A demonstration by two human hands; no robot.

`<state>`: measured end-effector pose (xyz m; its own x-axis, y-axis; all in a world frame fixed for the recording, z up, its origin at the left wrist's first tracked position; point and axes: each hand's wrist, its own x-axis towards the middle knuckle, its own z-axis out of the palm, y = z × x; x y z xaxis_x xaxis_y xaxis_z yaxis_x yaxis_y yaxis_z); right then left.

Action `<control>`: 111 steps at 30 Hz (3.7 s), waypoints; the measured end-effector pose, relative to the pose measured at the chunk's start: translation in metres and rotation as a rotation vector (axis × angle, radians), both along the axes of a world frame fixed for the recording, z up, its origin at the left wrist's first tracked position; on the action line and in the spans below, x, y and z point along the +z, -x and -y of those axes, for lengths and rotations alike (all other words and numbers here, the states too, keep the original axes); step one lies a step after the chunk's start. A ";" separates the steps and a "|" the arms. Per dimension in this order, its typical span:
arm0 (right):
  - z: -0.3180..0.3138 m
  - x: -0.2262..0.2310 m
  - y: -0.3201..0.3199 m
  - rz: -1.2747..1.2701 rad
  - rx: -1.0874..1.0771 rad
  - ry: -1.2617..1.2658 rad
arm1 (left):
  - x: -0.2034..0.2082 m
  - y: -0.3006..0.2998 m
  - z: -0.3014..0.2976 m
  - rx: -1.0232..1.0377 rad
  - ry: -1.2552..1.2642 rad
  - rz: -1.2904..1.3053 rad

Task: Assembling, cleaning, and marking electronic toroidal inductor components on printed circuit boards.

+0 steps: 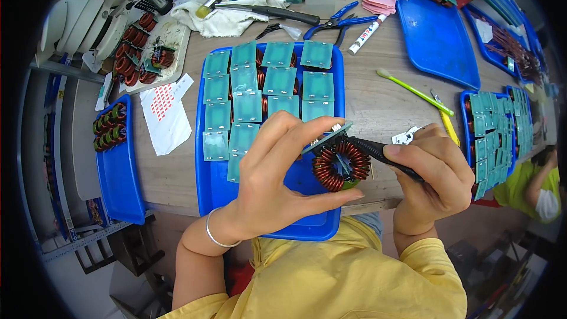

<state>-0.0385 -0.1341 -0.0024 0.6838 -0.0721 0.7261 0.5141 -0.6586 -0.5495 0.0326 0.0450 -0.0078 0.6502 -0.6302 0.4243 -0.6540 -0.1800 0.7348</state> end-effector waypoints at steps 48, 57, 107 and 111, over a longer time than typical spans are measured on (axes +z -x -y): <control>0.005 -0.029 -0.017 -0.311 0.418 -0.516 | -0.004 -0.008 -0.002 -0.092 0.088 -0.186; 0.004 -0.028 -0.007 -0.221 0.349 -0.465 | -0.007 -0.008 0.000 -0.127 0.088 -0.166; -0.006 -0.048 -0.026 -0.270 0.569 -0.692 | -0.004 -0.005 -0.003 -0.084 0.193 -0.038; -0.001 -0.051 -0.026 -0.209 0.570 -0.600 | -0.004 -0.006 -0.001 -0.082 0.223 -0.081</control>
<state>-0.0121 -0.1327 -0.0538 0.8479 -0.0090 0.5300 0.5280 0.1030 -0.8430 0.0381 0.0457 -0.0117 0.6382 -0.5789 0.5075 -0.5975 0.0434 0.8007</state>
